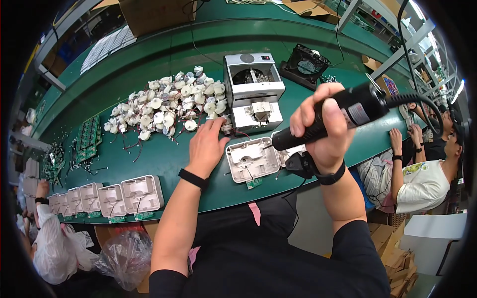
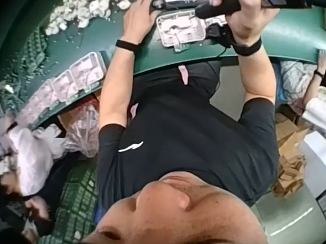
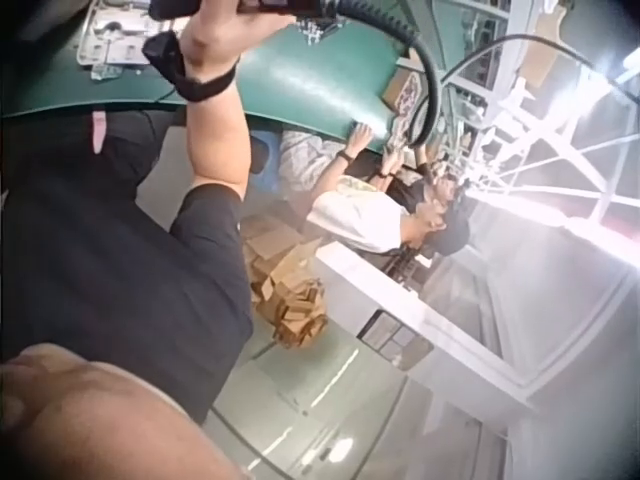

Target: Assembling small electronic parts into plastic housings using an electric screwdriver.

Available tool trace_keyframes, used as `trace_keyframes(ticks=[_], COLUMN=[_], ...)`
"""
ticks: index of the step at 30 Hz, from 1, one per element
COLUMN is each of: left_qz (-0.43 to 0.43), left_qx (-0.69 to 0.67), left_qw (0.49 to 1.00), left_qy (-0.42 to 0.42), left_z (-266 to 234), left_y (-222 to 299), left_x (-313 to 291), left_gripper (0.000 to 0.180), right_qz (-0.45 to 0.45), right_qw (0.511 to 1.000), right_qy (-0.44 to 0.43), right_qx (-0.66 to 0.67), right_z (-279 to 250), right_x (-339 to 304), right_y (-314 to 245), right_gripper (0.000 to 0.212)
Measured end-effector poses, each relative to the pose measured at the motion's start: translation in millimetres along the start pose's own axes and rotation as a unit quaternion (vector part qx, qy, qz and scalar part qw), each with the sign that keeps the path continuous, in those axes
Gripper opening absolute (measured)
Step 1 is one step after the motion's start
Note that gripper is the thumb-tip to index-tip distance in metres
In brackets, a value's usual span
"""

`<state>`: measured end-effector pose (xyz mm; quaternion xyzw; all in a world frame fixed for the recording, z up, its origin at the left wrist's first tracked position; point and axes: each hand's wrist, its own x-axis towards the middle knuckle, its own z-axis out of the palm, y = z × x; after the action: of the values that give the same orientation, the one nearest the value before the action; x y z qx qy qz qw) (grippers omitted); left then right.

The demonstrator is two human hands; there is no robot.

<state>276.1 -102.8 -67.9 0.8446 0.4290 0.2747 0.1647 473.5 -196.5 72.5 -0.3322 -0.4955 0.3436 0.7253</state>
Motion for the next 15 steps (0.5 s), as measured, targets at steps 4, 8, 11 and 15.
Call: trace_keyframes(ticks=[4,8,11,15], left_qz=[-0.034,-0.050,-0.050,-0.251], left_qx=[0.017,0.022,-0.028,-0.132], left_qw=[0.999,0.997,0.996,0.955], left_qy=[-0.006,-0.051,-0.064,-0.091], left_z=[5.8,2.5,-7.1,-41.7], left_y=[-2.0,-11.5,-20.0,-14.2], left_x=[8.7,10.3,5.4,-7.8], left_gripper=[0.038,0.043,0.045,0.043], right_qz=[-0.008,-0.009,-0.012,-0.020], right_qw=[1.000,1.000,1.000,0.999], right_qy=[-0.009,-0.009,-0.018,-0.025], right_qx=[-0.007,-0.009,-0.006,-0.008], right_z=[-3.9,-3.5,-5.3,-11.1], right_x=[-11.7,-16.6,-19.6,-24.7], right_y=[-7.9,-11.9,-13.7,-17.5], right_gripper=[0.031,0.032,0.034,0.036])
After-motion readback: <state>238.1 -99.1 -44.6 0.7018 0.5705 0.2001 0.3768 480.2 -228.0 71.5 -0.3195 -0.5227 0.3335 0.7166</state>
